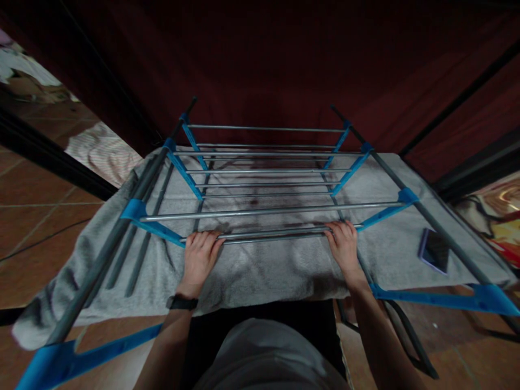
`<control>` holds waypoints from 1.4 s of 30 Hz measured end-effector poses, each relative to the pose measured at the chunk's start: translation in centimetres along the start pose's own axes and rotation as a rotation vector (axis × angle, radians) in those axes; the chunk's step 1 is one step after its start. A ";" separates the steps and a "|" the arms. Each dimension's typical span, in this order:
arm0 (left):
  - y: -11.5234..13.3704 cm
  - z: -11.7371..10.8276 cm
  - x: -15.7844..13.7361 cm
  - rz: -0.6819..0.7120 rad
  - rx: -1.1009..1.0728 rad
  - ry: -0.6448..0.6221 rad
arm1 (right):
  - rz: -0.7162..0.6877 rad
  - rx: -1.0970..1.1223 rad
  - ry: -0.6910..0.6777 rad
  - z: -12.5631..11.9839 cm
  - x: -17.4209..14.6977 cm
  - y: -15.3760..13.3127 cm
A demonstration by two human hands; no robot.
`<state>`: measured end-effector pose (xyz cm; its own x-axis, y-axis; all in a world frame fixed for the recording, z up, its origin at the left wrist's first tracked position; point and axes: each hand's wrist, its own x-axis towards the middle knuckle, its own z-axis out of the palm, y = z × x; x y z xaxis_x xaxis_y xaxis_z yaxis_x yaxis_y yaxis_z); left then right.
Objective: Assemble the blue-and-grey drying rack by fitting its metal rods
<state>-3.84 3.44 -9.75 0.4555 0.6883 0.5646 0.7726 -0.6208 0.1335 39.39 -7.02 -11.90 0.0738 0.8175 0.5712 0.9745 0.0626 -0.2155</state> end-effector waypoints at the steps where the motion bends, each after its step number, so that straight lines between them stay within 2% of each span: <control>1: 0.0 0.0 0.0 0.000 0.003 -0.002 | 0.003 0.003 -0.001 0.0 0.0 0.0; 12: 0.0 -0.2 -0.1 -0.035 -0.022 -0.012 | 0.008 -0.007 0.071 0.1 -0.6 -0.9; 25: 0.2 0.1 -0.4 -0.042 -0.008 0.065 | 0.022 -0.036 0.013 -0.5 0.1 0.0; 42: 0.1 0.1 -0.4 -0.073 -0.058 0.030 | 0.004 -0.022 0.014 -0.6 0.1 0.1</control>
<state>-3.94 3.13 -10.02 0.3850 0.7216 0.5754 0.7760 -0.5906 0.2214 39.60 -7.30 -11.40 0.0801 0.8098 0.5811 0.9786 0.0471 -0.2005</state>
